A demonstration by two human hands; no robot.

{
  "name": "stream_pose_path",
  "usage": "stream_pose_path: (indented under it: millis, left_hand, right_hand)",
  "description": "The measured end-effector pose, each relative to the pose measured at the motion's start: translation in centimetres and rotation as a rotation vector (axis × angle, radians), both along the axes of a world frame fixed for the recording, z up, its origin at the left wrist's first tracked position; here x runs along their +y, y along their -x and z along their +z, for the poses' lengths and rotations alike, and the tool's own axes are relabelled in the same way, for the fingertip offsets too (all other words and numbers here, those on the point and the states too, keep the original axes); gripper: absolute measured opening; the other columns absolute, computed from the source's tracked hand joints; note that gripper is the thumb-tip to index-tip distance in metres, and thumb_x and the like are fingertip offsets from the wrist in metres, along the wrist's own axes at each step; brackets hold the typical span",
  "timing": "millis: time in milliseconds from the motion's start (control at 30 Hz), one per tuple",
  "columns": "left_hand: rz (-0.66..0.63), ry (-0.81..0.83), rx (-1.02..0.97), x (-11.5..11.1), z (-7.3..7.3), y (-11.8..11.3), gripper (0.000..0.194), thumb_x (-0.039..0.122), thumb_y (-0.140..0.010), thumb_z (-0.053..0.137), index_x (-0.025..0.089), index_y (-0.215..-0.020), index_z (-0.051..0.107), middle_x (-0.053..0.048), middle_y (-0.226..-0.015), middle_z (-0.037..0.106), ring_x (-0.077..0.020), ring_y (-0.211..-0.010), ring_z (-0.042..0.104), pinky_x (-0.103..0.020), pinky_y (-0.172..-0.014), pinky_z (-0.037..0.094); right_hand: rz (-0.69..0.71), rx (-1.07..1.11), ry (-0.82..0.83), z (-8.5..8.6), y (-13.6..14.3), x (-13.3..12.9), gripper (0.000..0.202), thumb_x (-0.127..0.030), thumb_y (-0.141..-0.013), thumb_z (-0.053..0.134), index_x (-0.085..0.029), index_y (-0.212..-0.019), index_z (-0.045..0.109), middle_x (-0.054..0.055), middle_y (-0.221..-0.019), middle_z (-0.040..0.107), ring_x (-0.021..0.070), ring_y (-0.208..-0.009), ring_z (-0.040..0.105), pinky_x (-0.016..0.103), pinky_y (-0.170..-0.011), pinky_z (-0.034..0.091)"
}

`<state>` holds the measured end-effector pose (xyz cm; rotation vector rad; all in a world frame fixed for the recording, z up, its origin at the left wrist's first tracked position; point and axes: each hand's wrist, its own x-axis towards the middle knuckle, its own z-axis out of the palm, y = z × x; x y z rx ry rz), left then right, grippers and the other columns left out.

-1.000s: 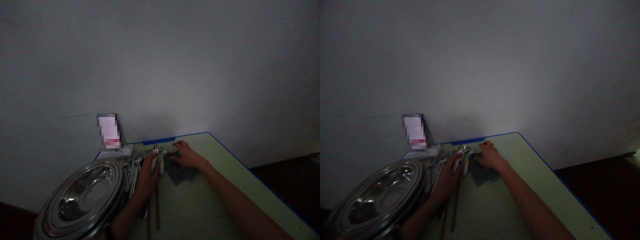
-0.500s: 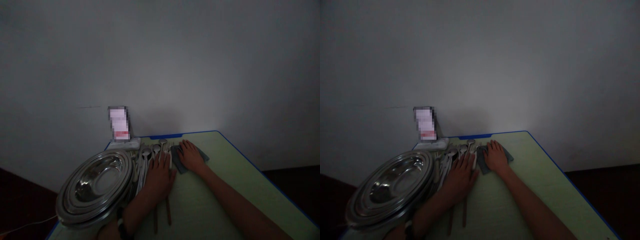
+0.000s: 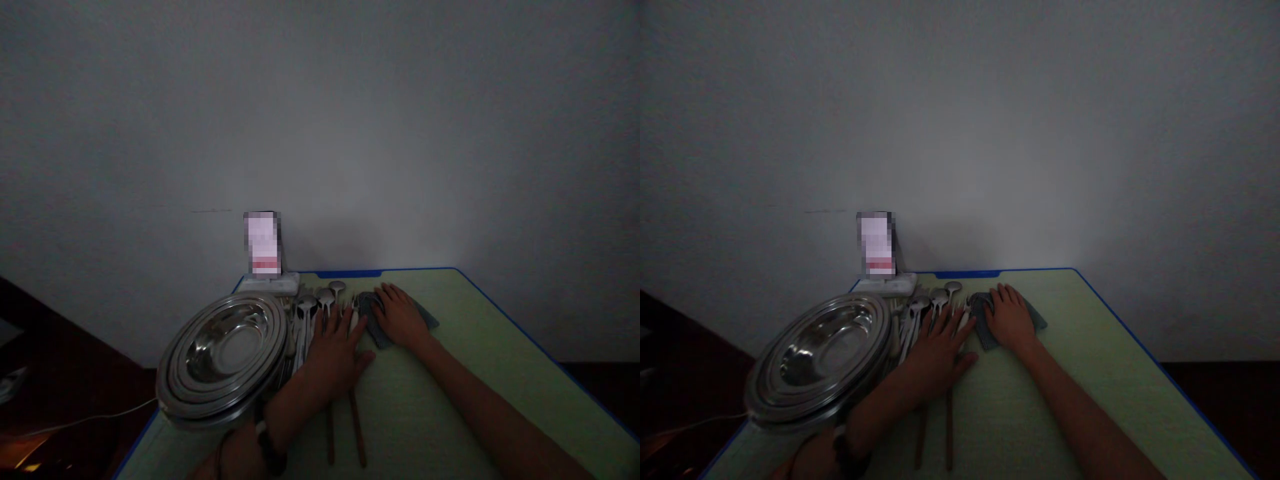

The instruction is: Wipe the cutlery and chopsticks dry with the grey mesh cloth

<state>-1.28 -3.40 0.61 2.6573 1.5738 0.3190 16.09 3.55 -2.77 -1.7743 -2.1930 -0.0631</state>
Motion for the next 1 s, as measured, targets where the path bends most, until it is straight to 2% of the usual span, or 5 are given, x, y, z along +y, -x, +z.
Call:
stream_pose_path:
  millis: [100, 233, 500, 733, 1000]
  left_hand:
    - [0.011, -0.042, -0.025, 0.9, -0.9, 0.0, 0.051, 0.041, -0.086, 0.043, 0.022, -0.133, 0.039, -0.012, -0.139, 0.039, -0.0324, -0.13, 0.027, -0.055, -0.105, 0.017]
    - [0.037, -0.072, -0.048, 1.3, -1.4, -0.1, 0.048, 0.036, -0.087, 0.041, 0.019, -0.132, 0.039, -0.013, -0.138, 0.041, -0.0326, -0.129, 0.029, -0.055, -0.105, 0.018]
    - [-0.005, -0.102, -0.111, 1.3, -1.4, -0.4, 0.041, 0.027, -0.09, 0.036, 0.016, -0.129, 0.042, -0.01, -0.133, 0.047, -0.0284, -0.128, 0.031, -0.051, -0.106, 0.018]
    - [0.02, -0.12, -0.15, 1.8, -1.8, -0.3, 0.042, 0.024, -0.088, 0.039, 0.015, -0.128, 0.04, -0.011, -0.126, 0.051, -0.0254, -0.118, 0.042, -0.042, -0.1, 0.033]
    - [-0.003, -0.117, -0.174, 1.7, -1.8, -0.3, 0.04, 0.022, -0.087, 0.041, 0.016, -0.126, 0.042, -0.01, -0.124, 0.052, -0.0243, -0.117, 0.041, -0.04, -0.1, 0.032]
  right_hand:
    - [-0.001, -0.006, -0.009, 0.0, 0.1, 0.0, 0.051, -0.037, -0.089, 0.029, -0.009, -0.128, 0.045, 0.014, -0.136, 0.042, 0.0266, -0.128, 0.032, 0.04, -0.105, 0.022]
    - [-0.004, -0.005, -0.01, 0.1, 0.2, 0.0, 0.052, -0.037, -0.089, 0.029, -0.008, -0.128, 0.045, 0.015, -0.136, 0.042, 0.0271, -0.128, 0.032, 0.04, -0.106, 0.022]
    - [-0.002, 0.008, -0.031, 0.1, 0.2, 0.0, 0.05, -0.036, -0.089, 0.03, -0.01, -0.127, 0.046, 0.014, -0.135, 0.043, 0.027, -0.127, 0.032, 0.041, -0.105, 0.023]
    - [0.002, 0.003, -0.009, 0.1, 0.1, -0.1, 0.049, -0.036, -0.088, 0.031, -0.01, -0.127, 0.046, 0.014, -0.136, 0.043, 0.0275, -0.127, 0.033, 0.041, -0.105, 0.022]
    - [-0.001, -0.018, -0.006, 0.2, 0.1, -0.1, 0.05, -0.036, -0.089, 0.029, -0.01, -0.128, 0.046, 0.014, -0.136, 0.042, 0.0276, -0.128, 0.032, 0.04, -0.105, 0.022]
